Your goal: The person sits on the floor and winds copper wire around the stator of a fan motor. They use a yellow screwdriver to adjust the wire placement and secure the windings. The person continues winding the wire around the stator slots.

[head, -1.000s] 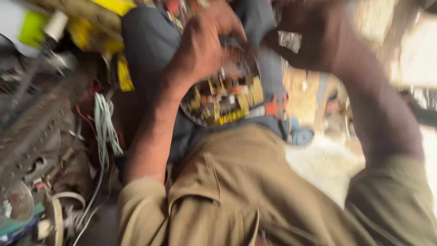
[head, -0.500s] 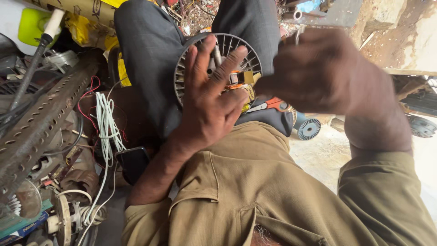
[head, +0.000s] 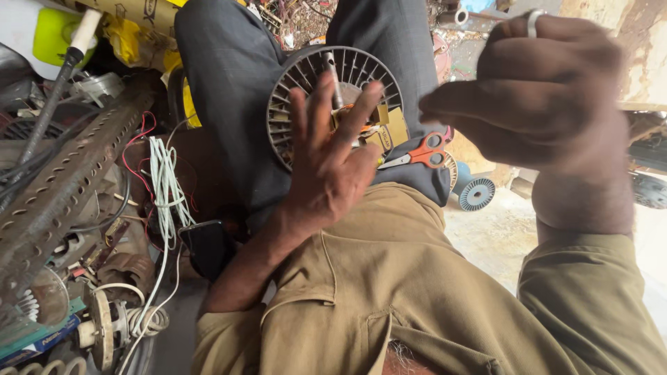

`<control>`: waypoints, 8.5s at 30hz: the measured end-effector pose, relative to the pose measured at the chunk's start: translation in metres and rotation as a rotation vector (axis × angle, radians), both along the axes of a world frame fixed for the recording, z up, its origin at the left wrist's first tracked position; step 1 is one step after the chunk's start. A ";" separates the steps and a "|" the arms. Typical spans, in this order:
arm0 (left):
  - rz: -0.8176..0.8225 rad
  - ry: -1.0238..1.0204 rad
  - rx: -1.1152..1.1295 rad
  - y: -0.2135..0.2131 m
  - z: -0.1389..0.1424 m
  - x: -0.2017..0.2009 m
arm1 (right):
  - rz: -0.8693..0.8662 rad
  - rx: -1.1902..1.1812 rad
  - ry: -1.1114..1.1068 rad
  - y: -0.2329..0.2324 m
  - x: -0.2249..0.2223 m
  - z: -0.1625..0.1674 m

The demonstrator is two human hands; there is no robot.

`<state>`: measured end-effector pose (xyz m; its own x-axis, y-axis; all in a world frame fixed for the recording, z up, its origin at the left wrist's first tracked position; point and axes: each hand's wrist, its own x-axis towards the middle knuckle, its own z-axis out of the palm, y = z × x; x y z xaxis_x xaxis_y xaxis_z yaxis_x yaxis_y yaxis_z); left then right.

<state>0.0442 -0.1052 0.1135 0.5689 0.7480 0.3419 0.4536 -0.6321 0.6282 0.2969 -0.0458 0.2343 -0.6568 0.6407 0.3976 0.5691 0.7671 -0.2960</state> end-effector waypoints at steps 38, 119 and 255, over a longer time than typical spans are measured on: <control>-0.449 -0.108 -0.289 0.150 -0.013 0.015 | -0.127 -0.634 -0.133 0.012 0.001 -0.075; -0.298 -0.267 -0.243 0.123 -0.010 0.006 | -0.190 -0.635 0.008 0.030 0.007 -0.087; -0.423 -0.248 -0.341 0.152 0.041 0.010 | 0.394 -0.518 -0.393 -0.016 -0.020 -0.054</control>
<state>0.0546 0.0464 0.1546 0.7753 0.5644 0.2833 0.0200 -0.4703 0.8823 0.2771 -0.0616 0.1802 -0.9069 0.3706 -0.2006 0.4198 0.7537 -0.5056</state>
